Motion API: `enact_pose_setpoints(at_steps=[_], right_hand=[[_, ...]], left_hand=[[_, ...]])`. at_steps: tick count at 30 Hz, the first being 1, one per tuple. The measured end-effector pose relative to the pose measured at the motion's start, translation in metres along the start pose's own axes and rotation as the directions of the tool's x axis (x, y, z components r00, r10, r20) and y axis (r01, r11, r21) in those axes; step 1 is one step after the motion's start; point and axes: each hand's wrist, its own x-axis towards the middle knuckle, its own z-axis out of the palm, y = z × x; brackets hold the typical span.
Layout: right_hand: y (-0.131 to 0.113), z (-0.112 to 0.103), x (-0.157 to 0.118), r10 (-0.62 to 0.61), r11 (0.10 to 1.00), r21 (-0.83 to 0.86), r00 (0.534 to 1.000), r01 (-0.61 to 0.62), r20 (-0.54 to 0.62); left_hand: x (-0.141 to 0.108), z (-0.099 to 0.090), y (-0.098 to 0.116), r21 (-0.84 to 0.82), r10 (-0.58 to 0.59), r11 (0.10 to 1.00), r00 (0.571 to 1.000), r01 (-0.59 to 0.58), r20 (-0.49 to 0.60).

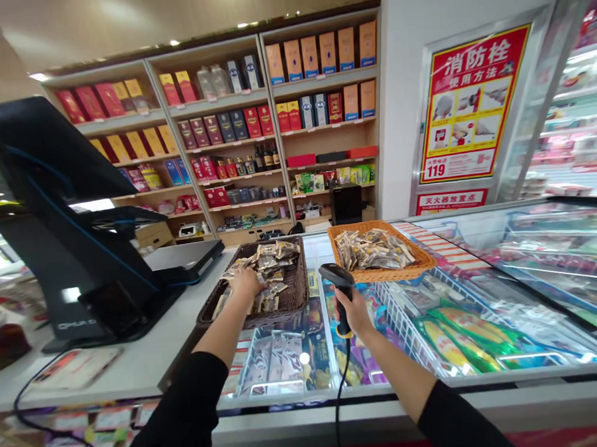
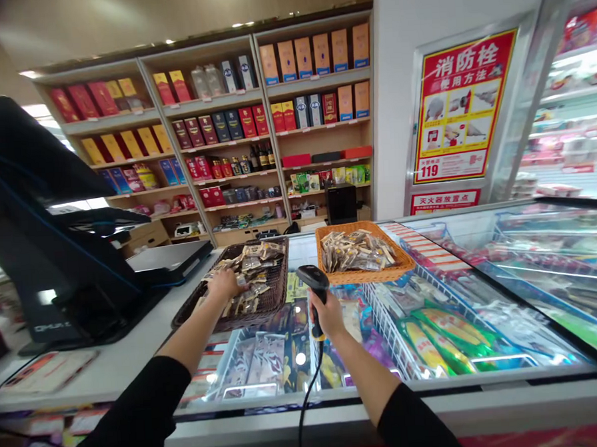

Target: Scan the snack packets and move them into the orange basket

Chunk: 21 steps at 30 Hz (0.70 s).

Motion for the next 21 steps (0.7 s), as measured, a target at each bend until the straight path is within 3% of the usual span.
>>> enact_pose_setpoints(at_steps=[5, 8, 11, 13, 15, 17, 19, 21], right_hand=[[0.004, -0.009, 0.001, -0.019, 0.999, -0.026, 1.0, 0.019, -0.002], [0.006, -0.012, 0.002, -0.013, 0.998, -0.055, 1.0, 0.013, -0.001], [0.006, -0.011, 0.002, -0.004, 0.997, -0.078, 1.0, 0.004, 0.001], [0.004, -0.011, 0.001, 0.0, 0.996, -0.085, 1.0, 0.0, 0.006], [0.003, -0.01, 0.0, 0.002, 0.997, -0.075, 1.0, -0.001, 0.009], [0.003, -0.01, 0.0, 0.001, 0.998, -0.06, 1.0, -0.001, 0.004], [0.003, -0.009, 0.0, -0.003, 0.998, -0.056, 1.0, 0.002, -0.004], [0.002, -0.009, 0.0, -0.01, 0.998, -0.067, 1.0, 0.009, -0.007]], left_hand=[[-0.008, 0.007, 0.017, 0.049, 0.097, 0.994, 0.995, -0.098, 0.024], [-0.004, 0.007, 0.014, 0.043, 0.106, 0.993, 0.994, -0.108, 0.04], [-0.001, 0.012, 0.004, -0.134, 0.161, 0.98, 0.982, -0.147, 0.097], [-0.001, 0.016, 0.0, -0.296, 0.254, 0.928, 0.965, -0.225, 0.064], [-0.002, 0.02, 0.001, -0.465, 0.349, 0.823, 0.936, -0.327, -0.042], [-0.004, 0.021, 0.005, -0.671, 0.39, 0.647, 0.913, -0.362, -0.116], [-0.009, 0.022, 0.01, -0.856, 0.403, 0.433, 0.91, -0.282, -0.096], [-0.013, 0.023, 0.015, -0.936, 0.448, 0.322, 0.894, -0.143, 0.017]])
